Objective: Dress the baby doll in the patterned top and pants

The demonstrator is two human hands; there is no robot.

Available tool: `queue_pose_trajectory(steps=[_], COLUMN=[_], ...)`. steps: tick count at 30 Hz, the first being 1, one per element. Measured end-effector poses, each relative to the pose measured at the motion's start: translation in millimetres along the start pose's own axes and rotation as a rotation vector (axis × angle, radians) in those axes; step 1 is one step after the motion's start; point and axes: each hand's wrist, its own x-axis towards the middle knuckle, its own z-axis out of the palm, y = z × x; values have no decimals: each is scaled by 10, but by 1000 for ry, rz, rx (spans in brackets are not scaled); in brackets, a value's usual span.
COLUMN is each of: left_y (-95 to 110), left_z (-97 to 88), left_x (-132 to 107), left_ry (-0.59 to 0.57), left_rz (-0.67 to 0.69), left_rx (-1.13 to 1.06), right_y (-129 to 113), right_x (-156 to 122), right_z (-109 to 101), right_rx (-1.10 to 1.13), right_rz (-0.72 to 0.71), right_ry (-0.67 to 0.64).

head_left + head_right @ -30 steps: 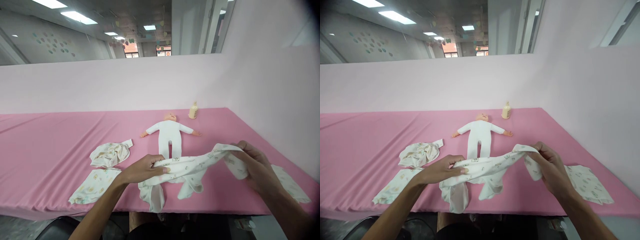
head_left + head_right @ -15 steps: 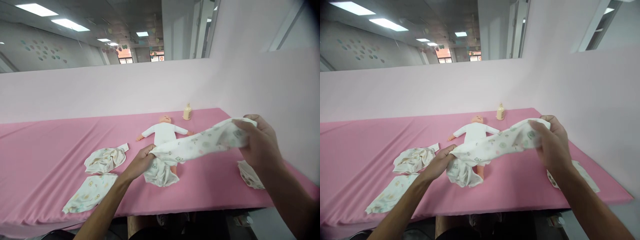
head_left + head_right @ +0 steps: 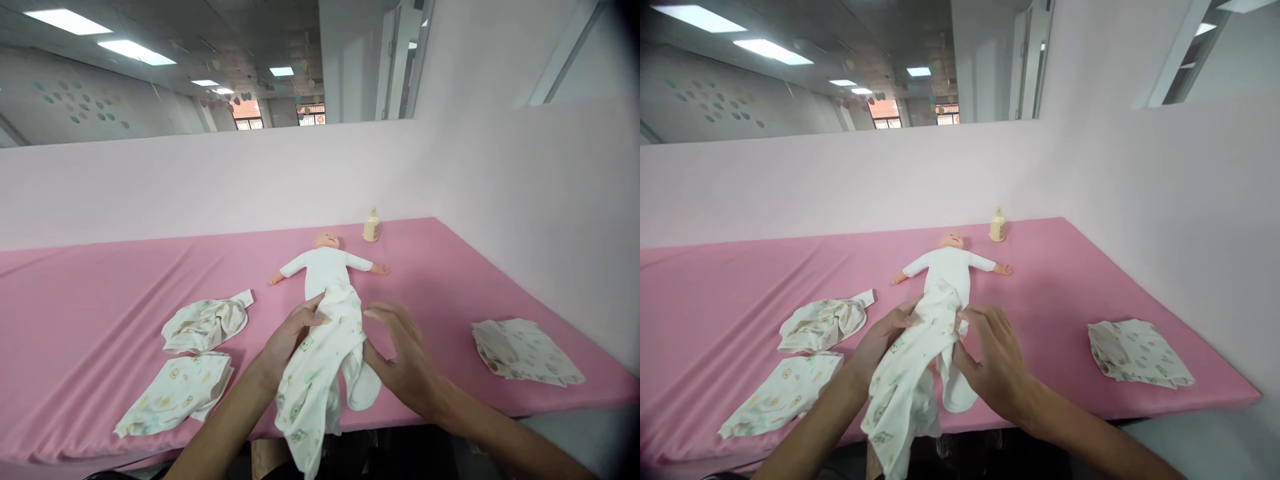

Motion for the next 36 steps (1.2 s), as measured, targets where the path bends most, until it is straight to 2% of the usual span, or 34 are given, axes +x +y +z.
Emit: queue_pose_trajectory(steps=[3,5,6,8,10,11,12,14,17,21,24,26,28,30,33,36], left_y=[25,25,11,-49,-143,-192,-236,-292,-276,-160,-89,-33,55,190,464,757], left_z=[-22,-56,-71,-79,-34,11,69,198,338,359,323,286,233,164,28,-153], left_x=[-38,-41,-42,-58,-100,-127,-152,-181,-134,2,66,97,122,127,65,-67], left_ry=[-34,-10,44,242,439,486,486,399,281,226,213,279,402,497,534,516], left_rz=[-30,-22,-7,79,252,353,439,518,483,479,515,604,735,790,682,605], left_rx=[35,143,241,496,729,808,862,923,932,829,887,1052,1288,1514,1692,1740], right_y=[39,64,70,67,46,30,13,-25,-81,-123,-116,-94,-59,-7,126,335], right_x=[105,177,217,312,429,494,560,686,838,943,974,992,1015,1044,1086,1119], right_z=[3,-34,-60,-114,-159,-175,-186,-201,-238,-355,-469,-546,-626,-713,-868,-1035], right_rx=[44,55,58,77,110,122,130,125,63,-39,-78,-117,-170,-230,-338,-398], right_rz=[52,77,114,226,330,358,367,343,266,180,120,101,97,87,95,190], right_ry=[19,3,-4,-33,-98,-132,-165,-225,-307,-400,-475,-529,-561,-561,-501,-436])
